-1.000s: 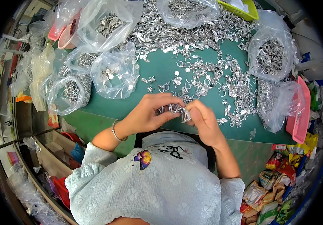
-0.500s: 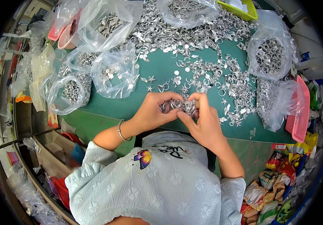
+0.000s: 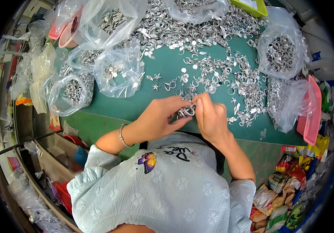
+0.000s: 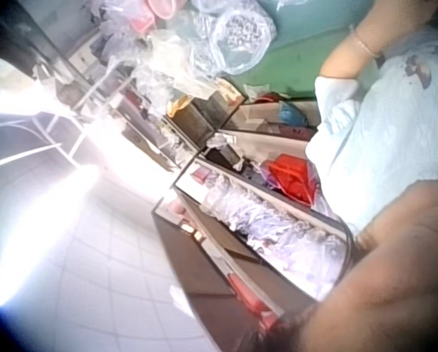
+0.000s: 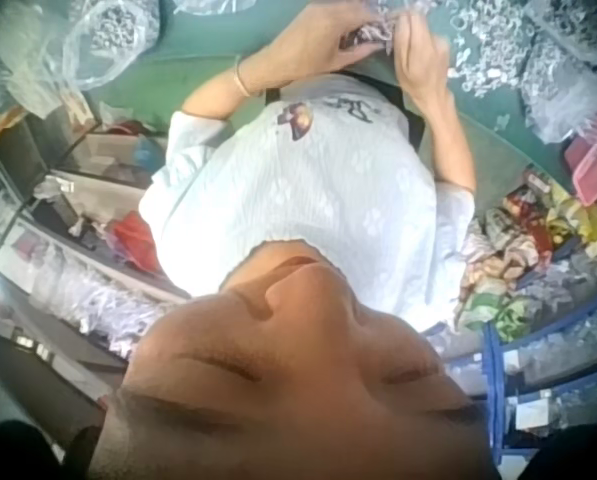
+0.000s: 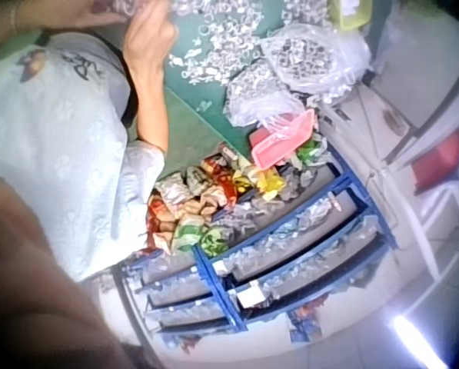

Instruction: The person repeatedly picks up small silver metal rings and decorative charms from a green table, links them together by hand, and places the assembled pieces back onto the table. The workspace contains numerous plastic bags and trays filled with similar components.

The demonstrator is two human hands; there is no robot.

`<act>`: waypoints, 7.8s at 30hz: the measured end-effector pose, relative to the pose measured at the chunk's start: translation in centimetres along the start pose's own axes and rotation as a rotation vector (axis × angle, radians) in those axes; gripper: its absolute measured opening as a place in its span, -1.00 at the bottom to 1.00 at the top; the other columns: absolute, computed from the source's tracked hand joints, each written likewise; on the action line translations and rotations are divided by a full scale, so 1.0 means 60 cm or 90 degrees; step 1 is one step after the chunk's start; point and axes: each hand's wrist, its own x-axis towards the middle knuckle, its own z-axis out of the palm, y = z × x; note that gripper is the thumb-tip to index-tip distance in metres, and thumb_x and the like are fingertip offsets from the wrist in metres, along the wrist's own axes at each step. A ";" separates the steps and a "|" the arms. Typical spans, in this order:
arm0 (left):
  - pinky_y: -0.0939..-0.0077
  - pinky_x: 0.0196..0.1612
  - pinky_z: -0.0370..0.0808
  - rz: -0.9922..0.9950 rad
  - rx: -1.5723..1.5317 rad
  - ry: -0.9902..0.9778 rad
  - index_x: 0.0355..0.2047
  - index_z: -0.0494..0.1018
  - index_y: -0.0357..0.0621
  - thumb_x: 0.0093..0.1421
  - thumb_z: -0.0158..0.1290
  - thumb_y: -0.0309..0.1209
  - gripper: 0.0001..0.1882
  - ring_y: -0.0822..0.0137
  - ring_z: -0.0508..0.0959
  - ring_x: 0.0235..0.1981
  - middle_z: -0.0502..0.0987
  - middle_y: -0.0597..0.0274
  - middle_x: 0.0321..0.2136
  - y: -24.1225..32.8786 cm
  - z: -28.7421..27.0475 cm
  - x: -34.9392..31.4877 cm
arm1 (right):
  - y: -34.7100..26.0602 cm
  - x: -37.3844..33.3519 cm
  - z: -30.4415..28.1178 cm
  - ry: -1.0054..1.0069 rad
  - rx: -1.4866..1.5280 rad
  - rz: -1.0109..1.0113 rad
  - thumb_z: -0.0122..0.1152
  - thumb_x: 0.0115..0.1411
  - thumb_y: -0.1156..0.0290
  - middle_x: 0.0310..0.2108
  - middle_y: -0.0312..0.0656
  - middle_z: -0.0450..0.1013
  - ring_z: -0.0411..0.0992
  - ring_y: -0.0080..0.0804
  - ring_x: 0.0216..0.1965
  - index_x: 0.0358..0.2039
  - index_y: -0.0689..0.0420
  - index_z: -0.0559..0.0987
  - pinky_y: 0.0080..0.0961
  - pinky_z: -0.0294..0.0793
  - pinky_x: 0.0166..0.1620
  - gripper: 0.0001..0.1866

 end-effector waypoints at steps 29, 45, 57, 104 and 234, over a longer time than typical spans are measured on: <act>0.77 -0.48 0.23 -0.363 -0.815 0.003 0.00 0.24 -0.18 0.22 -0.14 -0.32 -0.64 0.57 0.30 -0.51 0.43 0.23 -0.29 -0.099 0.035 -0.006 | 0.082 -0.011 -0.017 -0.060 0.854 0.419 -0.08 0.21 0.35 -0.57 -0.33 0.18 0.13 -0.61 -0.57 -0.13 0.26 0.29 -0.66 0.15 -0.51 -0.72; 0.78 -0.54 0.25 -0.291 -0.651 0.105 -0.11 0.38 -0.26 0.09 0.02 -0.49 -0.68 0.63 0.30 -0.58 0.45 0.36 -0.46 -0.058 0.060 0.011 | 0.050 -0.014 0.008 -0.049 0.492 0.374 0.19 0.03 0.43 -0.60 -0.45 0.31 0.17 -0.81 -0.58 -0.41 0.20 0.47 -0.79 0.10 -0.55 -0.86; 0.79 -0.52 0.29 -0.266 -0.557 0.195 -0.31 0.36 -0.26 0.02 0.09 -0.54 -0.79 0.65 0.34 -0.55 0.39 0.40 -0.56 -0.053 0.077 0.013 | 0.048 -0.014 0.004 0.099 0.453 0.211 0.23 -0.04 0.57 -0.40 -0.29 0.40 0.22 -0.80 -0.50 -0.42 0.24 0.42 -0.85 0.19 -0.46 -0.82; 0.77 -0.67 0.05 -0.295 -0.900 0.059 -0.39 0.26 -0.13 0.24 -0.19 -0.30 -0.83 0.64 0.11 -0.70 0.23 0.41 -0.63 -0.074 0.053 0.001 | 0.022 0.008 0.010 0.116 0.185 0.223 0.15 0.01 0.57 -0.60 -0.32 0.41 0.24 -0.77 -0.59 -0.43 0.31 0.49 -0.80 0.18 -0.57 -0.90; 0.84 -0.72 0.11 -0.524 -1.053 0.032 -0.27 0.33 -0.31 0.19 -0.11 -0.37 -0.78 0.67 0.20 -0.69 0.40 0.25 -0.53 -0.081 0.032 -0.006 | 0.021 0.009 0.026 0.090 0.750 0.460 0.03 0.16 0.35 -0.55 -0.25 0.37 0.33 -0.59 -0.62 -0.47 0.24 0.44 -0.72 0.26 -0.69 -0.80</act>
